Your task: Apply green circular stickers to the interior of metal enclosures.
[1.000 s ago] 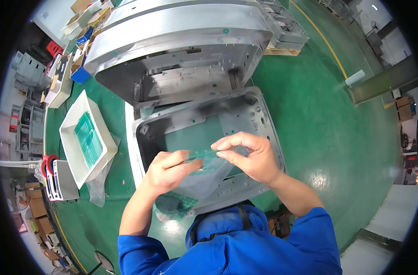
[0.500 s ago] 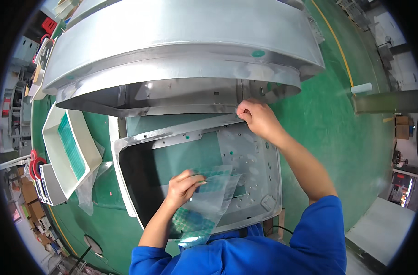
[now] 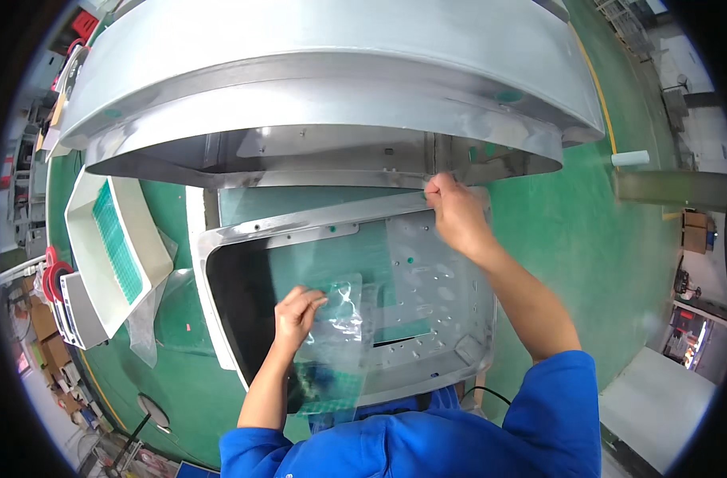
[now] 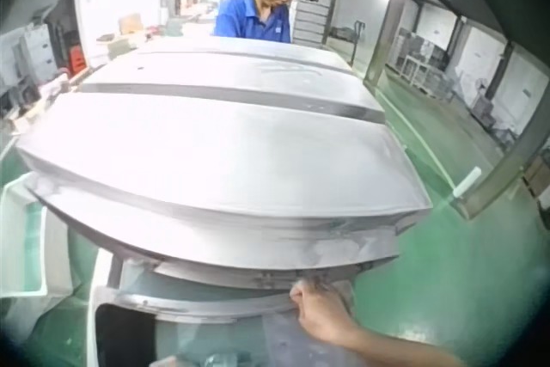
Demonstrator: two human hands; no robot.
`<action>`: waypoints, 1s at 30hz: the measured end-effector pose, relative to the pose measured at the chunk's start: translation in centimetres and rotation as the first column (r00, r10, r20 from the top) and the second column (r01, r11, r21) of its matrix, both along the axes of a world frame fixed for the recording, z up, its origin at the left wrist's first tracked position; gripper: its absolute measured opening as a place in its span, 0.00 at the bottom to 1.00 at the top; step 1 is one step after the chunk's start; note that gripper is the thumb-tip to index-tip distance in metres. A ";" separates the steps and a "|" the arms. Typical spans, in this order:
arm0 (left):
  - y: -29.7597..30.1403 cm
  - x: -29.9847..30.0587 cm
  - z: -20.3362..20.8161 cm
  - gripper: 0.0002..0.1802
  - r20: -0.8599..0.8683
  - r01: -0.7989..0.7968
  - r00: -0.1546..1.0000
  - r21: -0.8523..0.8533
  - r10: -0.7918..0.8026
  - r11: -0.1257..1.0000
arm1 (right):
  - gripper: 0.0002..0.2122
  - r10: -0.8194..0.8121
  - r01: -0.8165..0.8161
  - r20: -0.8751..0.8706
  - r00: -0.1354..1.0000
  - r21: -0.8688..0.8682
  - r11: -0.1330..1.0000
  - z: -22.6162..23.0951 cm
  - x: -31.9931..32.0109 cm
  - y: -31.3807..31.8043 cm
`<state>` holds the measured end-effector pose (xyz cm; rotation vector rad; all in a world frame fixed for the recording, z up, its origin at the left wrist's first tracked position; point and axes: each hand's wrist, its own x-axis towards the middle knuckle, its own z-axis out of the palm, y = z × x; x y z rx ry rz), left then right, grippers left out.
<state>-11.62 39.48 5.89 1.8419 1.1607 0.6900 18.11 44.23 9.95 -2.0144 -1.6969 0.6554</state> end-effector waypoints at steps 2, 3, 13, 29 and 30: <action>0.2 -1.0 -1.0 0.05 0.037 -0.113 0.993 -0.004 0.113 0.994 | 0.04 -0.035 0.033 -0.021 0.999 -0.091 0.995 0.0 -0.3 -0.2; 0.2 -1.4 -1.3 0.04 0.043 -0.144 0.989 0.022 0.143 0.989 | 0.05 -0.060 0.056 -0.037 0.997 -0.117 0.992 0.1 -0.5 -0.5; 0.8 -2.9 -1.1 0.04 0.077 -0.113 0.991 -0.003 0.113 0.994 | 0.03 -0.158 0.091 -0.279 0.947 -0.239 0.967 1.3 1.3 -2.1; 0.5 -0.3 0.3 0.04 0.157 -0.066 0.985 -0.031 0.070 0.997 | 0.02 0.139 -0.191 -0.242 0.960 -0.207 0.960 0.6 3.1 -1.1; 0.4 -0.2 0.3 0.04 0.161 -0.066 0.984 -0.029 0.070 0.997 | 0.02 0.146 -0.195 -0.242 0.959 -0.191 0.962 0.5 3.1 -1.2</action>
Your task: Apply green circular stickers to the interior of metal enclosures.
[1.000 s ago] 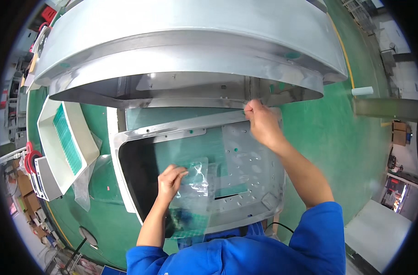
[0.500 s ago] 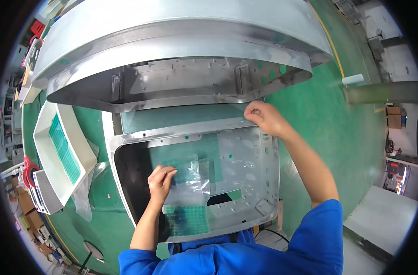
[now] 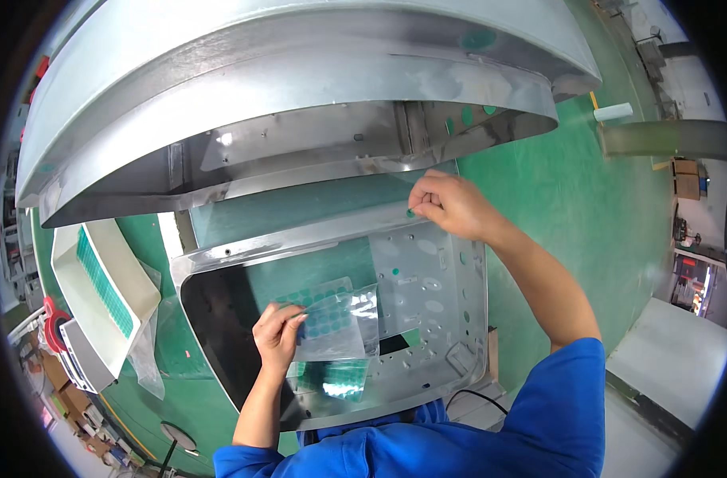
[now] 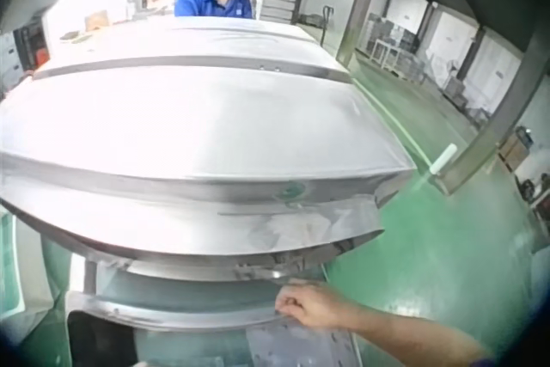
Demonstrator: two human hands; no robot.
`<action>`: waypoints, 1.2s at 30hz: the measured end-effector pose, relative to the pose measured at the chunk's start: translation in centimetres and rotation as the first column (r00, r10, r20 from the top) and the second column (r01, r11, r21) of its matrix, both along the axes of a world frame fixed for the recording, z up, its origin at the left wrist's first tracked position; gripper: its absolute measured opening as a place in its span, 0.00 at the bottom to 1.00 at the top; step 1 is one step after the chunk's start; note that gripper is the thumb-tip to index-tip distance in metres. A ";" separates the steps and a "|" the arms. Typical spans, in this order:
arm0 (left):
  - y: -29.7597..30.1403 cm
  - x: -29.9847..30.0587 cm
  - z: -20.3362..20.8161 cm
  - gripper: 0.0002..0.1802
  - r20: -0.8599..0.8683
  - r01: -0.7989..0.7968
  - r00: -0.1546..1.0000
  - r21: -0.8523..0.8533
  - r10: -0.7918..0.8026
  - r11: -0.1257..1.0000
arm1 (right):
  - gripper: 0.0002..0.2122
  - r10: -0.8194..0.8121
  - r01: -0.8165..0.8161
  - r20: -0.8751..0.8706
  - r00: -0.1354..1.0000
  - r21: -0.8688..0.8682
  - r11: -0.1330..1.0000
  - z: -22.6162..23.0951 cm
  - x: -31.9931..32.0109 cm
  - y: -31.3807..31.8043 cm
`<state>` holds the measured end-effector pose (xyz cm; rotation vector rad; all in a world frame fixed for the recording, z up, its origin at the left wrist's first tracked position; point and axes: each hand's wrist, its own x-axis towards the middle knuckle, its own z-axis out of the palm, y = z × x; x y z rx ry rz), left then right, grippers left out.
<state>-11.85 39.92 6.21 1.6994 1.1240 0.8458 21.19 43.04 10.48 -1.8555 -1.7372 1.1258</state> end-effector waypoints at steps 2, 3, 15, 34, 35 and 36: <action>-0.2 0.1 0.0 0.04 -0.004 -0.004 1.000 -0.016 0.004 1.000 | 0.02 0.004 -0.004 0.012 1.000 0.021 1.000 -0.1 0.0 0.0; -0.2 0.1 0.0 0.04 -0.005 -0.006 1.000 -0.024 0.006 1.000 | 0.02 0.013 -0.013 0.005 1.000 0.038 0.999 -0.1 0.1 -0.1; -0.4 0.2 -0.1 0.04 -0.008 0.022 1.000 -0.011 -0.022 1.000 | 0.03 -0.006 0.003 0.034 0.999 0.082 0.997 0.3 -0.2 0.1; 0.4 -2.2 5.1 0.13 0.110 0.126 0.983 0.187 -0.148 0.974 | 0.08 0.004 0.012 -0.202 0.979 0.079 0.997 4.5 -6.6 0.9; 0.3 -2.4 5.4 0.14 0.114 0.139 0.980 0.210 -0.165 0.968 | 0.08 0.161 -0.104 -0.327 0.931 0.187 0.977 5.1 -9.1 0.0; 0.3 -2.6 5.8 0.15 0.117 0.157 0.976 0.220 -0.186 0.963 | 0.10 0.344 -0.272 -0.303 0.889 0.257 0.927 5.6 -11.3 -0.5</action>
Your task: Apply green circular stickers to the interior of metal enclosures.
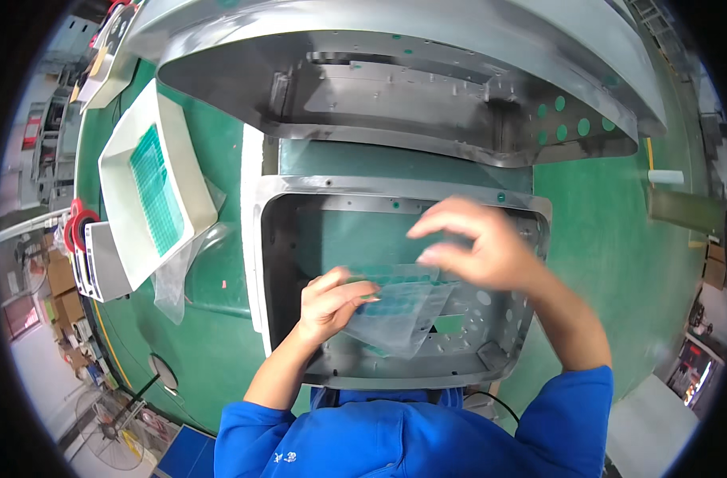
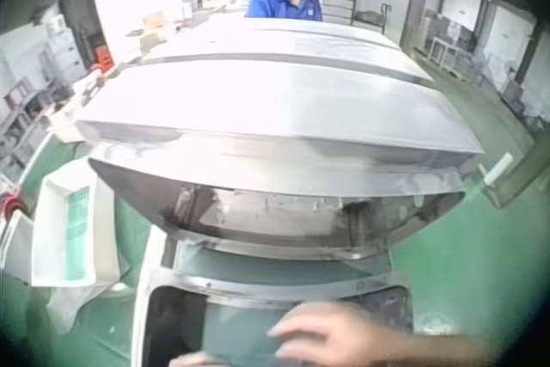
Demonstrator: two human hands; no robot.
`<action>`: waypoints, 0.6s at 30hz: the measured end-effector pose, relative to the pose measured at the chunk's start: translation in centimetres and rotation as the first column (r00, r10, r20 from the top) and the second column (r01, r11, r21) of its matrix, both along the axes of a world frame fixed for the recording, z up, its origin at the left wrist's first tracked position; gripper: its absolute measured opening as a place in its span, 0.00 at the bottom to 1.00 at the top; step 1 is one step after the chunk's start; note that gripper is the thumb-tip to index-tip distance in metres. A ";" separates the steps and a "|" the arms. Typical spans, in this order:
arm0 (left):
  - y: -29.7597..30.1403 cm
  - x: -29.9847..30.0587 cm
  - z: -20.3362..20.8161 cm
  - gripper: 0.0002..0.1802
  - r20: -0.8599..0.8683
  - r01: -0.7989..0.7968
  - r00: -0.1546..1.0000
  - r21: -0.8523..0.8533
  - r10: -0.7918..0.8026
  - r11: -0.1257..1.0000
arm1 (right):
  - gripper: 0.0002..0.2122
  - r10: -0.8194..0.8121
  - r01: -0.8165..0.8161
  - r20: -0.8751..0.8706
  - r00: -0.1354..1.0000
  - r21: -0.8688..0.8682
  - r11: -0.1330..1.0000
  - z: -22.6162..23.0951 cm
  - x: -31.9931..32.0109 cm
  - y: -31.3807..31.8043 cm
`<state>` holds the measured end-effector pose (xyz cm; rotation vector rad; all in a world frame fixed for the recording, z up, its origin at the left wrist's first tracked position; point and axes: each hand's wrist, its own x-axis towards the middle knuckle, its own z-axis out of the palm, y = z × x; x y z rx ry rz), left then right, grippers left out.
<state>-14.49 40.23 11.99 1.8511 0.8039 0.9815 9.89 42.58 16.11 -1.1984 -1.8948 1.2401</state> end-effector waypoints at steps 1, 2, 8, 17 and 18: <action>-0.1 -0.2 0.3 0.15 -0.004 0.002 1.000 0.046 -0.002 0.999 | 0.11 0.053 -0.056 -0.065 0.996 -0.049 0.997 0.3 -2.0 -0.5; -0.3 -0.5 0.6 0.15 -0.011 0.006 1.000 0.079 -0.005 0.997 | 0.11 0.100 -0.107 -0.090 0.991 -0.075 0.991 0.5 -3.6 -0.6; -0.3 -3.9 1.3 0.14 -0.012 0.037 0.999 0.189 -0.035 0.981 | 0.07 -0.003 -0.203 -0.347 0.938 -0.556 0.806 0.6 -7.3 0.0; 0.8 -6.0 0.6 0.13 -0.016 -0.022 1.000 0.130 0.025 0.991 | 0.04 -0.115 -0.009 -0.217 0.969 -0.499 0.866 0.6 -10.1 0.8; 1.1 -6.0 0.3 0.13 -0.012 -0.016 1.000 0.133 0.017 0.991 | 0.05 -0.104 -0.016 -0.213 0.972 -0.498 0.867 0.4 -10.2 1.1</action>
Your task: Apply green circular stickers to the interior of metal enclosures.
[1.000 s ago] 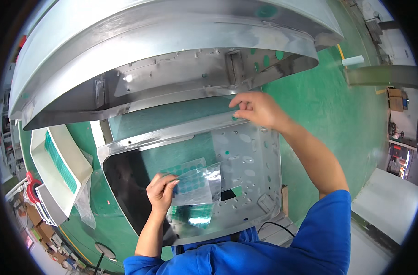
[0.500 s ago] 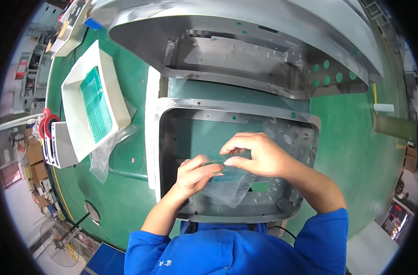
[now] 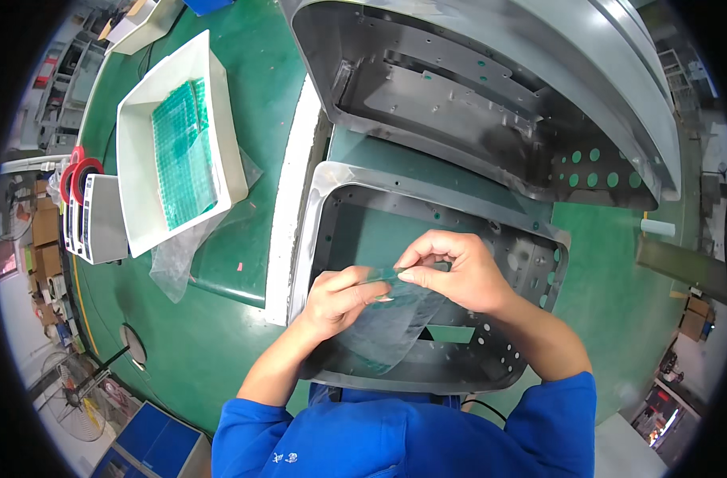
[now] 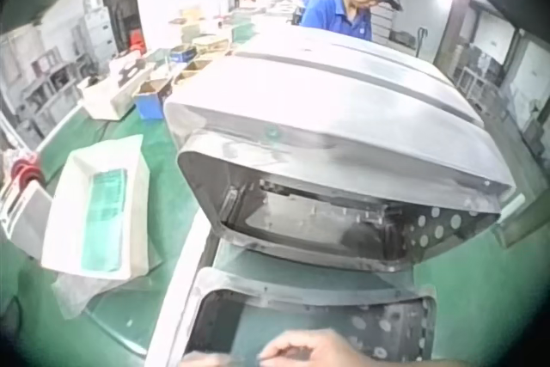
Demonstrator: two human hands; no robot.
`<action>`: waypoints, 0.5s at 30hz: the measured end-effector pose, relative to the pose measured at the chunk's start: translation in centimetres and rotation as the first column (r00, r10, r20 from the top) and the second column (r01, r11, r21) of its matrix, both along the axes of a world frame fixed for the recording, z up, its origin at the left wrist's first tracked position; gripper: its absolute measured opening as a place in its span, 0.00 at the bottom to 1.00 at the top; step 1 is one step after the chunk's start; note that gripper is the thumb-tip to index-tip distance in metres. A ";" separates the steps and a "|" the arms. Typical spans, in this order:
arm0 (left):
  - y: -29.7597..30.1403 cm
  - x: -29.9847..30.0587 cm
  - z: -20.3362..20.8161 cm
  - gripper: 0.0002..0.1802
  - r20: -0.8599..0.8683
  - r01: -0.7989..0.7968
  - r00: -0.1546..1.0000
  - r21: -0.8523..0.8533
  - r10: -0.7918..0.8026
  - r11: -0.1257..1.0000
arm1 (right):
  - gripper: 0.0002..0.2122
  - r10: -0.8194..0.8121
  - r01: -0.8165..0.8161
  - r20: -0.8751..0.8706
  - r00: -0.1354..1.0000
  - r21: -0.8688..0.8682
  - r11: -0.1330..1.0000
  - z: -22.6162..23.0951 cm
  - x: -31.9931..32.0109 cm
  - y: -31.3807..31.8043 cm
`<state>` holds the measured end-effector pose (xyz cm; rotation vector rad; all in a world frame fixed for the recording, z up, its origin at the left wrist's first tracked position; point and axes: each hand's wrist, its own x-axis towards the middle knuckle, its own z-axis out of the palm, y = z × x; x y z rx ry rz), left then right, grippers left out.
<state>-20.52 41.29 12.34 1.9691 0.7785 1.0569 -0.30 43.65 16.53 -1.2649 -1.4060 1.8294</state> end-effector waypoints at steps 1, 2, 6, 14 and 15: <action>0.2 0.0 -0.3 0.13 0.004 0.008 1.000 0.002 -0.008 1.000 | 0.05 0.017 -0.017 -0.010 1.000 0.007 1.000 -0.2 0.0 0.3; 0.3 -0.1 -0.5 0.13 0.008 0.018 1.000 -0.003 -0.018 1.000 | 0.05 0.022 -0.023 -0.022 1.000 -0.065 0.998 -0.4 0.0 0.6; 0.8 -0.2 -1.3 0.13 -0.004 0.026 1.000 -0.012 -0.026 1.000 | 0.04 0.068 -0.077 -0.061 0.996 -0.167 0.983 -0.9 0.1 1.7; 1.3 0.2 -1.5 0.12 -0.018 -0.036 0.999 -0.140 0.033 0.989 | 0.04 -0.070 0.043 0.126 0.990 0.207 0.977 -1.7 -0.2 1.1; 1.4 0.3 -1.5 0.12 -0.025 -0.052 0.998 -0.138 0.049 0.989 | 0.04 -0.075 0.020 0.163 0.984 0.316 0.948 -1.8 -0.4 1.1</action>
